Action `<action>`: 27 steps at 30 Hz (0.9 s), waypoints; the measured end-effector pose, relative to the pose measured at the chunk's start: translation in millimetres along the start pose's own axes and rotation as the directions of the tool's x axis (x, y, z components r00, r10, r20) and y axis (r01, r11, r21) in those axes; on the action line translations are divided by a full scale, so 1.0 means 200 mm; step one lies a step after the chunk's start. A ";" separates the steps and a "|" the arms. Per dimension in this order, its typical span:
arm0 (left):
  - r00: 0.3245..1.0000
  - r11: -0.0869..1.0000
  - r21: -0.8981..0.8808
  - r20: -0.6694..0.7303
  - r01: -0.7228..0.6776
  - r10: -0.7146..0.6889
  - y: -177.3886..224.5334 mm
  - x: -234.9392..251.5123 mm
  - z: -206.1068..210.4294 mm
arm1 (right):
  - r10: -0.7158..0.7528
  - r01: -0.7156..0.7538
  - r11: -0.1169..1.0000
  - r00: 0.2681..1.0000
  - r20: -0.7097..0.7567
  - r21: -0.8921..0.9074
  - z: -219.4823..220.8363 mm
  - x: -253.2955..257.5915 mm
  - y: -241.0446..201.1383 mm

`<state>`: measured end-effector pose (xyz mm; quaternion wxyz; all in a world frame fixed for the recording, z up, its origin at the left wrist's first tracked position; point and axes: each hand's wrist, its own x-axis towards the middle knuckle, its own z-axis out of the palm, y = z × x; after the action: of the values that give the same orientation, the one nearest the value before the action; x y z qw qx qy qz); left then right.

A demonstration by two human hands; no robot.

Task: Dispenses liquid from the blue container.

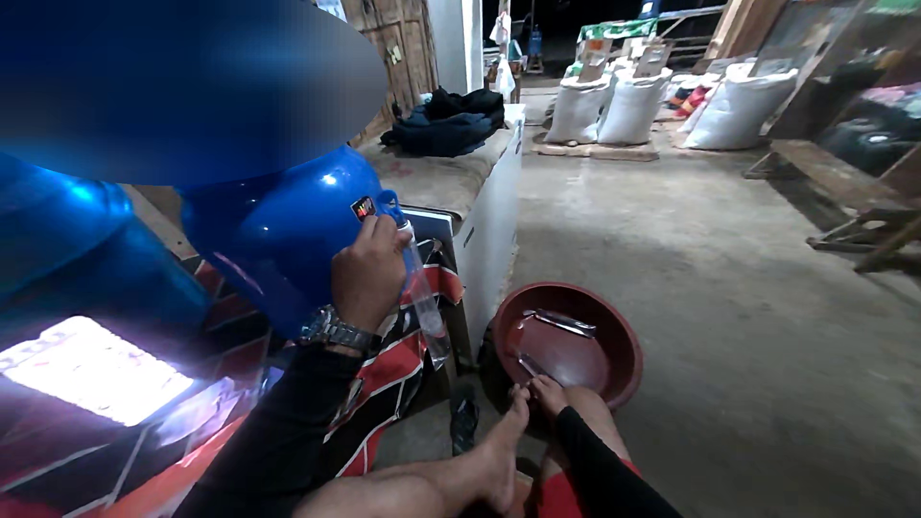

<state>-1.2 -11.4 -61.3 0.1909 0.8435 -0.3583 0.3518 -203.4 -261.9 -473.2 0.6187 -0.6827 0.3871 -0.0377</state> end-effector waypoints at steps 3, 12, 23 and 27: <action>1.000 1.000 -0.001 -0.001 -0.011 0.011 0.00 0.00 -0.01 | -0.040 0.037 0.994 0.999 0.033 0.101 0.00 0.01 0.03; 1.000 1.000 0.010 -0.010 -0.013 0.013 -0.01 -0.01 0.00 | 0.002 -0.013 0.976 0.999 0.050 0.218 0.02 0.02 0.03; 1.000 1.000 0.020 -0.023 -0.003 0.004 0.00 -0.02 0.01 | 0.065 -0.077 0.938 0.997 0.048 0.338 0.04 -0.02 0.00; 1.000 1.000 0.012 -0.017 -0.006 0.007 0.00 -0.02 0.01 | -0.004 -0.007 0.992 0.996 0.087 0.127 0.03 -0.04 -0.02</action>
<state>-2.7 -10.3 -65.7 0.1879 0.8404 -0.3573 0.3615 -204.3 -253.5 -468.4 0.6773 -0.6426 0.3568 -0.0319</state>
